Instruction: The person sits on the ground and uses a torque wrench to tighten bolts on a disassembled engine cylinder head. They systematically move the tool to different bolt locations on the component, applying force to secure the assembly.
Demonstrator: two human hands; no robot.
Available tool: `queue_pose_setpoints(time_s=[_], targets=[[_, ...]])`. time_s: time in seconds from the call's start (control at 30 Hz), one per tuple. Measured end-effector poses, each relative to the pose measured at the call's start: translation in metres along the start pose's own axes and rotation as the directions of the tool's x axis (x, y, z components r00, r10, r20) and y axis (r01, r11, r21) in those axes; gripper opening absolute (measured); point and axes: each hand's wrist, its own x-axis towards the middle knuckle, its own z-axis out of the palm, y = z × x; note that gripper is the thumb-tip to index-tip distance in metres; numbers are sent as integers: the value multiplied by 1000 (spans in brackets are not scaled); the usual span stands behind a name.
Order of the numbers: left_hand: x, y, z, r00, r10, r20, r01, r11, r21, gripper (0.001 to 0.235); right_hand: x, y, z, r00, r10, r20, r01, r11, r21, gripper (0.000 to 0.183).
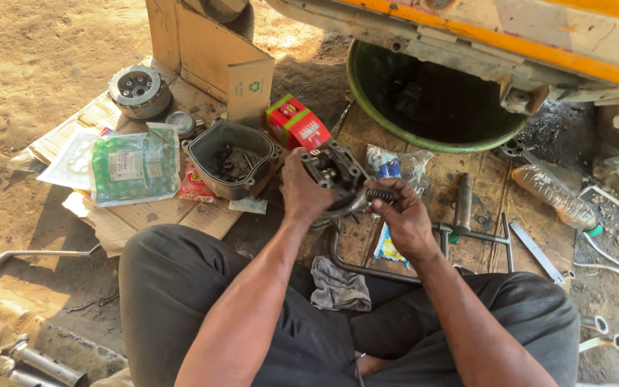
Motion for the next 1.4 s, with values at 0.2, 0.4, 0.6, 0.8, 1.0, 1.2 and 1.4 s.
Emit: queue_pose_setpoints(time_s=[0.2,0.4,0.6,0.8,1.0,1.2,1.4], targets=[[12,-24,8,998,61,15,-60,997,-53,101,6,6,-1,995,-31,-96,16,987,-160,32],[28,-48,-5,957,137,254,-122,990,-73,134,4,-6,26,978,-199,-69,83,664,-743,29],[24,-47,-12,942,91,324,-74,995,-65,141,13,14,53,954,-279,104,241,517,-822,27],[23,-48,-12,940,112,323,-103,994,-44,142,20,31,55,904,-420,74,291,480,-828,25],[28,-60,-2,938,160,307,-148,987,-62,142,21,34,53,966,-255,-32,108,515,-850,36],[27,-60,-3,929,115,351,-108,993,-38,148,18,-10,0,982,174,73,1,384,-923,43],[28,-54,-4,925,81,372,-89,996,5,152,17,-15,-78,874,422,-242,-341,177,-923,35]])
